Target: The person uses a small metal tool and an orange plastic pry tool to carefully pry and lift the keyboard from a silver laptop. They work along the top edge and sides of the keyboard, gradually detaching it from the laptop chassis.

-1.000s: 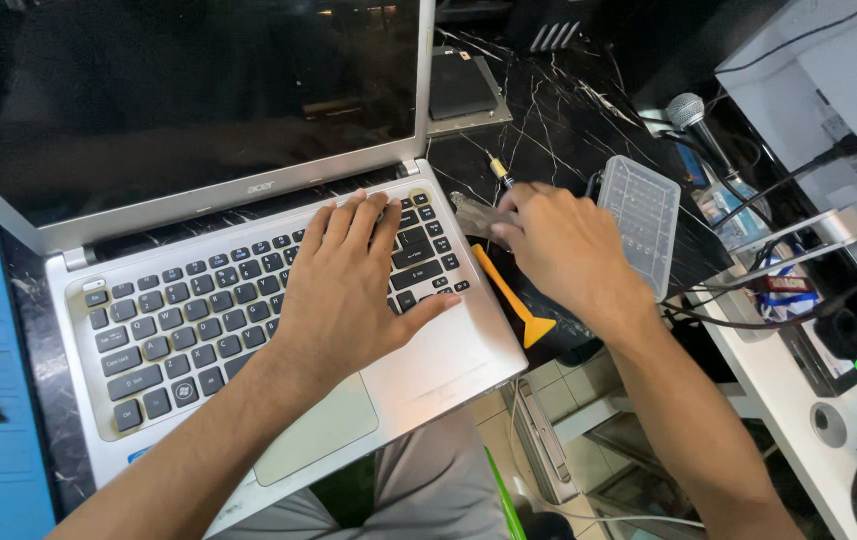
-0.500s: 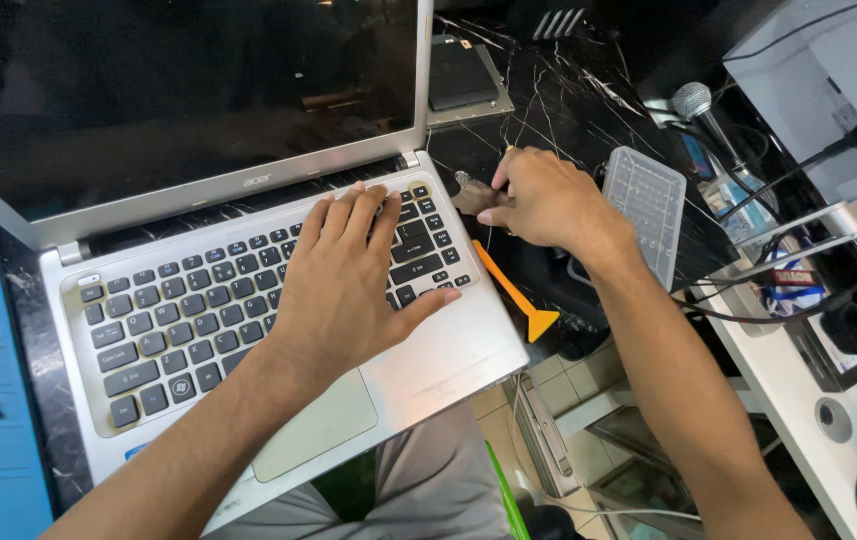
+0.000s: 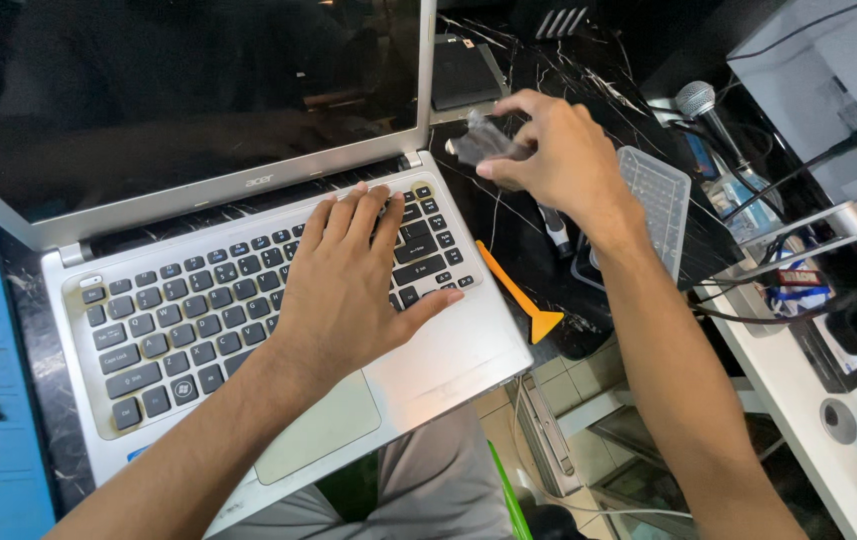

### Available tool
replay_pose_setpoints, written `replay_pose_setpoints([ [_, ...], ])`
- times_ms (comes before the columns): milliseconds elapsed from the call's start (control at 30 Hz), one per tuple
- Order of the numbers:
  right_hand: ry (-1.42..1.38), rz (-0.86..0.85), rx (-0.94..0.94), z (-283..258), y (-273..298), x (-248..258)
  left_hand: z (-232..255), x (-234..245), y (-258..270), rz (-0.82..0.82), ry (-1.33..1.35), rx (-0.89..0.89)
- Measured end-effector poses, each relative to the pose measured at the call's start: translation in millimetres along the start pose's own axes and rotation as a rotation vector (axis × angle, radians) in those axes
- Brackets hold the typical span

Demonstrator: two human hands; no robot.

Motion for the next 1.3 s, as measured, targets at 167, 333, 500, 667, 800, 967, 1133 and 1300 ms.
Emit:
replay_pose_setpoints([
  [167,-0.145,0.07,0.141,-20,13,18,-1,2,0,0.013,0.011,0.0],
  [333,-0.172,-0.127,0.239,-23,12,-2,-1,4,-6,0.055,0.049,-0.009],
  [500,-0.311,-0.37,0.143,-28,21,-10,-3,-3,-19,0.037,0.034,-0.055],
  [667,-0.486,-0.493,0.187,-32,16,-18,-13,-11,-29,-0.023,0.117,-0.051],
  [800,-0.398,-0.363,0.237,-36,9,-15,-17,-14,-32,-0.015,0.144,-0.046],
  [967,-0.291,-0.312,0.179,-47,7,-18,-21,-13,-33,0.009,0.229,-0.047],
  [1133,-0.16,-0.292,0.09,-41,1,-25,-21,-16,-32,-0.034,0.206,-0.031],
  [1300,-0.098,-0.264,0.112,-39,-2,-34,-21,-20,-31,-0.047,0.182,-0.041],
])
Point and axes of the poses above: each hand's wrist, its own y-axis away from the middle knuckle, its own x-axis out of the back of the hand, z = x × y, the point moved 8 cm from there along -y, towards the middle knuckle, and after that the axes turned 7 degrees about -x, right-handed, at the moved point
